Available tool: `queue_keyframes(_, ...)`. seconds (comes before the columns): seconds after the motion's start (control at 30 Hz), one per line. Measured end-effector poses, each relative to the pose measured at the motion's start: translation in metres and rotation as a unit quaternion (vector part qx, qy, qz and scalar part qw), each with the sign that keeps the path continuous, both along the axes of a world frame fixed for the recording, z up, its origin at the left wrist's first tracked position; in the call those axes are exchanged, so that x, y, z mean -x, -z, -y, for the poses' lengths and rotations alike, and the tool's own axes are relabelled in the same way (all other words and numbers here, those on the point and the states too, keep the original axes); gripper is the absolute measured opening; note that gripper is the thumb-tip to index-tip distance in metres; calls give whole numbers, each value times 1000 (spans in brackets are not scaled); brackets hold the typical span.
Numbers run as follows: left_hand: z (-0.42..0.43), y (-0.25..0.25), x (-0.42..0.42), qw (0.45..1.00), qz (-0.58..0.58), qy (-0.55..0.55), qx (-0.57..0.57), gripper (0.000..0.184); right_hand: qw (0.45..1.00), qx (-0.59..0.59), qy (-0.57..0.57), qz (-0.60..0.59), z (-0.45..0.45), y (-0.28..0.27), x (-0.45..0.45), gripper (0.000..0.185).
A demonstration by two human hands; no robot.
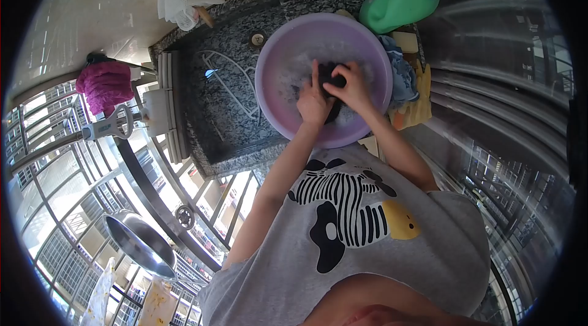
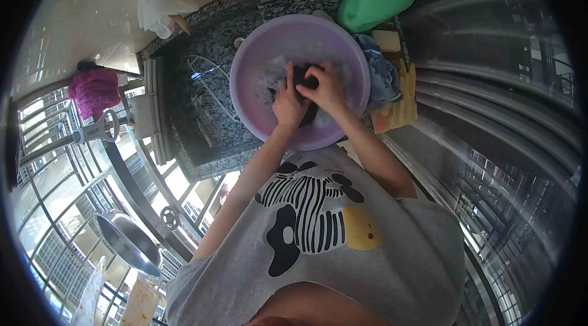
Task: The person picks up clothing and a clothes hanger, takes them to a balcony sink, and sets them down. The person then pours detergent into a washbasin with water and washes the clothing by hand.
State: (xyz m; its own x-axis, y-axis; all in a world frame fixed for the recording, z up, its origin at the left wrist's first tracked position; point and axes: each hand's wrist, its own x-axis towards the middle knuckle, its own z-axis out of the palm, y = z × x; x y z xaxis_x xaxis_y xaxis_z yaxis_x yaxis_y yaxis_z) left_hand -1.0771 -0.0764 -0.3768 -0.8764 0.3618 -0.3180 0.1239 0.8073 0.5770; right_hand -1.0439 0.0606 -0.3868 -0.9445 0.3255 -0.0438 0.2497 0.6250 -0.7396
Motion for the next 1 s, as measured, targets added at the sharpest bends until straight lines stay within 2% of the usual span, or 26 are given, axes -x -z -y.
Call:
queue_keyframes(0.03,0,-2,1,998,37,29,29,77,1000,22,12,7,12,-10,-13,31)
queue_keyframes(0.1,5,13,-6,999,13,-9,-44,65,997,69,36,17,43,-23,-18,27)
queue_keyframes(0.13,8,19,-8,996,0,-28,-81,60,996,36,78,27,54,-20,-9,27)
queue_keyframes(0.2,7,31,-7,997,31,-50,-54,55,986,-31,157,46,69,-10,10,27)
queue_keyframes(0.23,6,34,-7,996,47,-60,-41,54,988,-66,140,24,66,-6,17,27)
queue_keyframes(0.3,1,39,-8,999,-22,-30,-12,46,985,-136,105,-22,53,5,39,28)
queue_keyframes(0.33,1,37,-8,998,-57,-15,4,43,989,-136,63,16,44,8,48,29)
queue_keyframes(0.43,7,20,-4,993,-77,78,46,49,986,-168,-12,10,11,13,78,30)
queue_keyframes(0.53,6,23,-6,993,-83,68,41,61,954,-255,-93,-131,-17,-3,83,32)
queue_keyframes(0.63,2,26,-5,994,-12,66,89,66,996,-64,-61,5,-17,13,36,32)
queue_keyframes(0.7,0,13,-1,998,12,40,41,71,997,-5,-73,-7,-4,-8,3,32)
queue_keyframes(0.73,0,8,-1,999,24,27,19,74,997,-1,-70,16,8,-20,-10,31)
queue_keyframes(0.83,5,8,0,992,13,108,67,80,998,8,-28,59,41,-32,-19,30)
queue_keyframes(0.9,7,10,-1,998,7,62,20,65,998,10,39,48,52,-18,-4,28)
queue_keyframes(0.93,6,15,-2,999,17,31,5,59,993,-66,61,76,50,-12,11,28)
queue_keyframes(0.97,4,21,-4,1000,25,-2,-10,53,992,-78,53,83,46,-7,25,28)
queue_keyframes(1.0,1,37,-7,1000,-13,-12,-18,39,991,-91,45,88,40,-3,40,29)
